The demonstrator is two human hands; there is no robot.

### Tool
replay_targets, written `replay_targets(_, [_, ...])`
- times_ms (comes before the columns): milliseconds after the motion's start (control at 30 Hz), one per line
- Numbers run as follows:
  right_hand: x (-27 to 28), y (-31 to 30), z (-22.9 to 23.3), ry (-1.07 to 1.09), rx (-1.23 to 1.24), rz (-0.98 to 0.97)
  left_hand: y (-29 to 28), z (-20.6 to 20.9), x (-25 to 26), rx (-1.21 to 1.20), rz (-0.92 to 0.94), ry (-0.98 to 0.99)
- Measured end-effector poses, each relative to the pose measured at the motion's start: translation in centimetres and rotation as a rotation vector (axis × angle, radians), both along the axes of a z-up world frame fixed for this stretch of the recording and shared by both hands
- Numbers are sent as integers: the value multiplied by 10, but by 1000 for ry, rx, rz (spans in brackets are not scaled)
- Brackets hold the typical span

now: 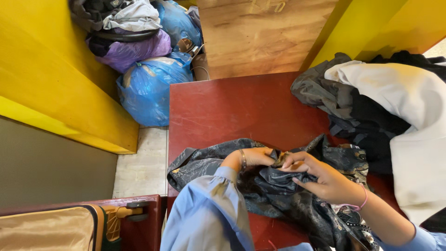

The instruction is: The person folds a dark patterned top and a white shirt on a red table, then places the folded items into an open suitcase. The person handles the garments one at a time, smoothing and folding them before packing.

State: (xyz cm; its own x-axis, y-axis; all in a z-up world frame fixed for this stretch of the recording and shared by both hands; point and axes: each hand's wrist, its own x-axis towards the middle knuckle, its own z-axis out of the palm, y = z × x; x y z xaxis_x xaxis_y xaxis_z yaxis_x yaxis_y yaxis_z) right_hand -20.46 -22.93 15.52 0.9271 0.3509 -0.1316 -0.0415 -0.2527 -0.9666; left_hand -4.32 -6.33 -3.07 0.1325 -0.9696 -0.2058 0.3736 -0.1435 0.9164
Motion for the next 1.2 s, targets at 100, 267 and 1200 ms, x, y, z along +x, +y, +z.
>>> replay_targets(100, [0,-10,-6,-87,-81,-20,-4,-5,3,-118,94,29])
replay_targets(267, [0,-26,-13,-77,-32,-102,28,29,23,-265,455,-72])
replay_targets(1200, [46,-25,84,-329,-207,-355,54,272,-30,-189,1373,-1080])
